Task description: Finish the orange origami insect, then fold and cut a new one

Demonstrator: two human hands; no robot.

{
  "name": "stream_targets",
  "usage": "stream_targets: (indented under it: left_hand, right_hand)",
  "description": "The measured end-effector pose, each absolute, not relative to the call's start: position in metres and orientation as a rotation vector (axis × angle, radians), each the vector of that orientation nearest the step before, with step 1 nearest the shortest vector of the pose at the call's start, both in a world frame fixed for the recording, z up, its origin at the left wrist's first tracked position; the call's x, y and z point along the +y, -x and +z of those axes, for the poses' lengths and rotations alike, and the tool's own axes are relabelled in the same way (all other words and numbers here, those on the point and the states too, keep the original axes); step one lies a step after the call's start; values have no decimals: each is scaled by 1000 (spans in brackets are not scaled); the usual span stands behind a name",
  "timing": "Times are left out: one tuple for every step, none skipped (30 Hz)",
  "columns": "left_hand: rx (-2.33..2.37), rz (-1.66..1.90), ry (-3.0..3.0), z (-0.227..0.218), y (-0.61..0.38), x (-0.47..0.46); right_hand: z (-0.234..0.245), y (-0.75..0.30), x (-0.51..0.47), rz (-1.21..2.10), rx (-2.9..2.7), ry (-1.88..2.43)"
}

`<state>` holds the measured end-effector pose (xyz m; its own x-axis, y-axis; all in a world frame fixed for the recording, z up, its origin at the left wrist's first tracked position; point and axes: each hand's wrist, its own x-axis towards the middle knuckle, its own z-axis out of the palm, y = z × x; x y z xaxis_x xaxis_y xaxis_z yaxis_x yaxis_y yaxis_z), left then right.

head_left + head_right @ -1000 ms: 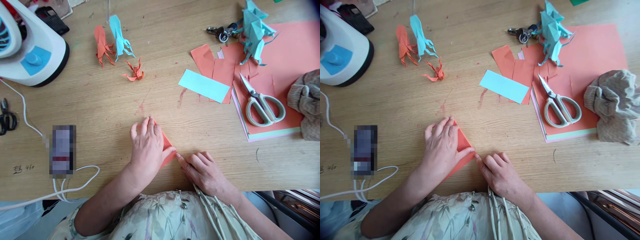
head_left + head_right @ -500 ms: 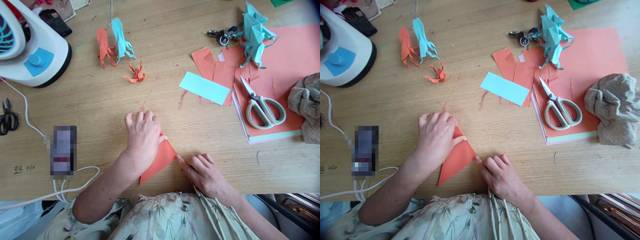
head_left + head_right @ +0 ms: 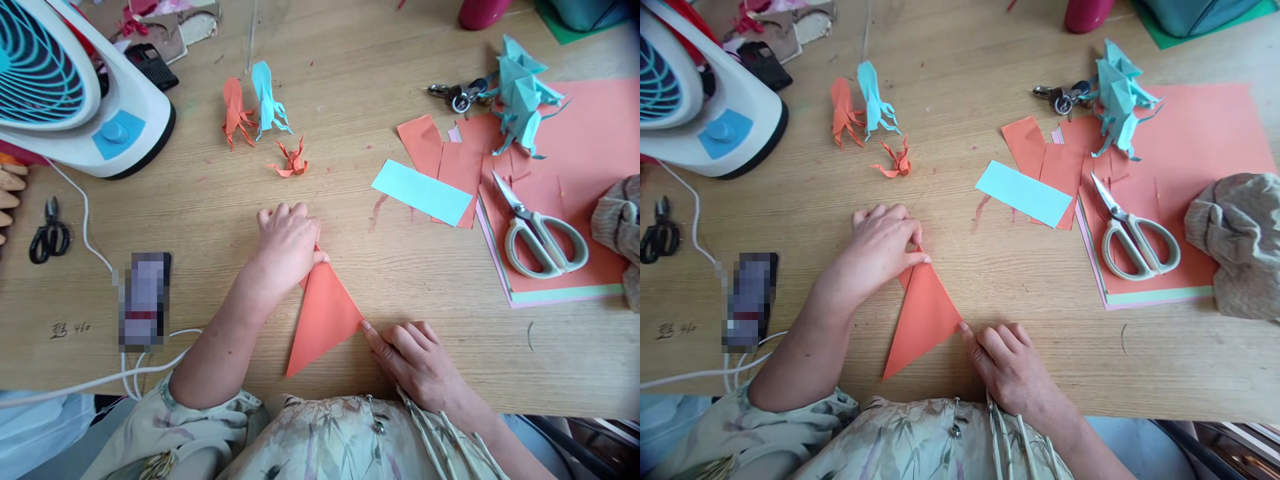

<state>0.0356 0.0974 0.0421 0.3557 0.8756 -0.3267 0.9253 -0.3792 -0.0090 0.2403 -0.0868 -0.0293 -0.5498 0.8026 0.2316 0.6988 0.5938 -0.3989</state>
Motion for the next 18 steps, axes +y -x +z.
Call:
stream_targets:
  left_hand:
    - [1642, -416, -2415, 43, -35, 100]
    - [1645, -416, -2394, 44, -34, 102]
    - [1650, -420, -2371, 45, -33, 104]
    - [1656, -428, -2347, 46, -33, 106]
    - [1660, -437, -2324, 46, -32, 108]
    - [1666, -444, -2301, 46, -31, 111]
    - [1670, -446, -2277, 46, -31, 113]
    - [1673, -447, -2251, 46, -30, 116]
    - [1672, -449, -2225, 46, -30, 119]
    - [1670, -454, -2200, 46, -30, 121]
    - [1666, -463, -2178, 46, -30, 124]
    - [1660, -474, -2164, 46, -30, 126]
    - [1653, -480, -2157, 46, -29, 127]
    - [1649, -479, -2157, 46, -29, 128]
    - [1645, -470, -2159, 45, -28, 129]
    - [1639, -453, -2161, 44, -26, 129]
    - [1633, -433, -2161, 42, -25, 129]
    - [1622, -414, -2155, 40, -23, 130]
  right_hand:
    - [-29, -240, -87, 371, -2436, 1201]
    - [-29, -241, -86, 375, -2436, 1196]
    - [-29, -241, -86, 373, -2435, 1192]
    - [-29, -241, -86, 372, -2435, 1188]
    - [-29, -241, -86, 373, -2436, 1186]
    - [-29, -241, -87, 377, -2437, 1185]
    - [-30, -241, -87, 382, -2440, 1187]
    - [-30, -241, -87, 387, -2442, 1188]
    - [-30, -241, -87, 390, -2441, 1189]
    - [-30, -241, -87, 390, -2439, 1190]
    - [-30, -241, -87, 388, -2436, 1190]
    - [-30, -240, -87, 388, -2433, 1187]
    - [-30, -240, -87, 388, -2429, 1184]
    - [-30, -240, -87, 387, -2425, 1181]
    - [-30, -240, -87, 385, -2423, 1179]
    - [-30, -240, -87, 383, -2421, 1177]
    - [-31, -240, -87, 381, -2419, 1178]
    - [-31, -240, -87, 380, -2418, 1178]
